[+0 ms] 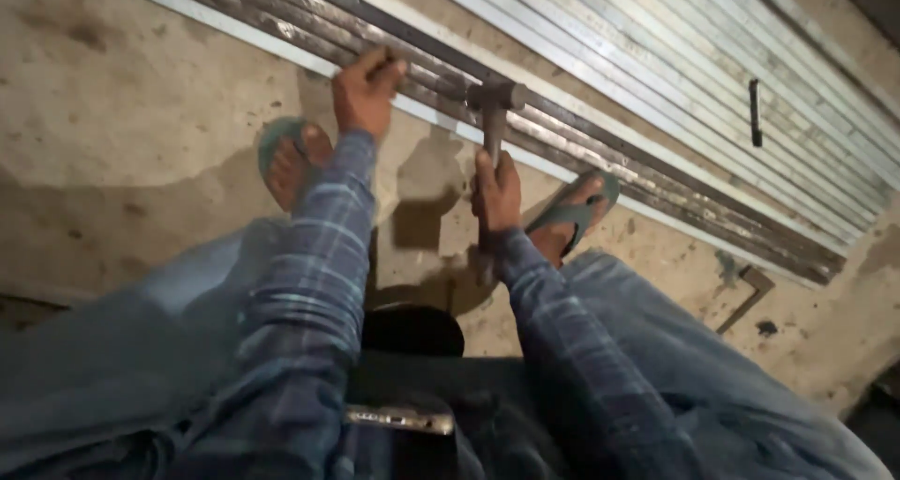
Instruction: Hammer a metal strip into a frame or along a series of parallel metal slats.
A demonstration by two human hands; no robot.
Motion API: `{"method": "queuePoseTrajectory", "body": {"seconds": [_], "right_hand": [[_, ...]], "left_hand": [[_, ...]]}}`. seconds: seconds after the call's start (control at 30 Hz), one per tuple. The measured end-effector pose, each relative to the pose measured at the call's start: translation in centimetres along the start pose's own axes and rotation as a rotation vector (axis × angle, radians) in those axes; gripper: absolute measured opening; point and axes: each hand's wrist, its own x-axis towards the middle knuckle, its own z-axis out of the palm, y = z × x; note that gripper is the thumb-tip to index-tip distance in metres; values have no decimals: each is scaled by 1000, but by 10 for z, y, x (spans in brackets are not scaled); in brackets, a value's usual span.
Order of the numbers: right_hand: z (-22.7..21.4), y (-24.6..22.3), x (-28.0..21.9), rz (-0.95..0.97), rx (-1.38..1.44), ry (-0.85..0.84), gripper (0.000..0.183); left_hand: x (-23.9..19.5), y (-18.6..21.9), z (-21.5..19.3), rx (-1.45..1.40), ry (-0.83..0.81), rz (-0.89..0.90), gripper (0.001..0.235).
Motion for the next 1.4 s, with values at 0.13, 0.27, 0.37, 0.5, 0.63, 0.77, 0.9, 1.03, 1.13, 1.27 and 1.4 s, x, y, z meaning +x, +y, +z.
{"method": "queuePoseTrajectory", "body": {"seconds": [0.13,0.27,0.37,0.5,0.63,0.77,0.9,1.03,1.13,1.27,1.4], "right_hand": [[4,4,2,89,114,-56,38],[7,13,8,61,169,-104,38],[4,23,12,61,196,-104,37],[-6,49,27,-29,63,-103,40],[-7,50,29,19,118,-114,40],[-14,75,44,-178,19,-107,46],[-18,79,47,-221,-96,-125,49],[-15,75,48,-204,-104,-86,50],[-14,64,46,23,12,-101,46],[-16,70,45,-223,-147,-75,43],[-11,60,42,-79,82,-130,40]], "left_hand": [[-2,2,-2,-235,-14,-41,23],[-11,12,-5,-4,-38,189,19],[-12,9,-2,109,-35,317,21],[-11,9,-2,250,-3,453,24],[-21,9,8,192,26,238,22],[-29,-3,32,59,287,189,25],[-43,11,55,86,446,192,25],[-45,6,56,-4,442,137,23],[-45,5,51,130,412,281,23],[-43,12,48,168,358,190,24],[-41,17,44,173,319,198,24]]}}
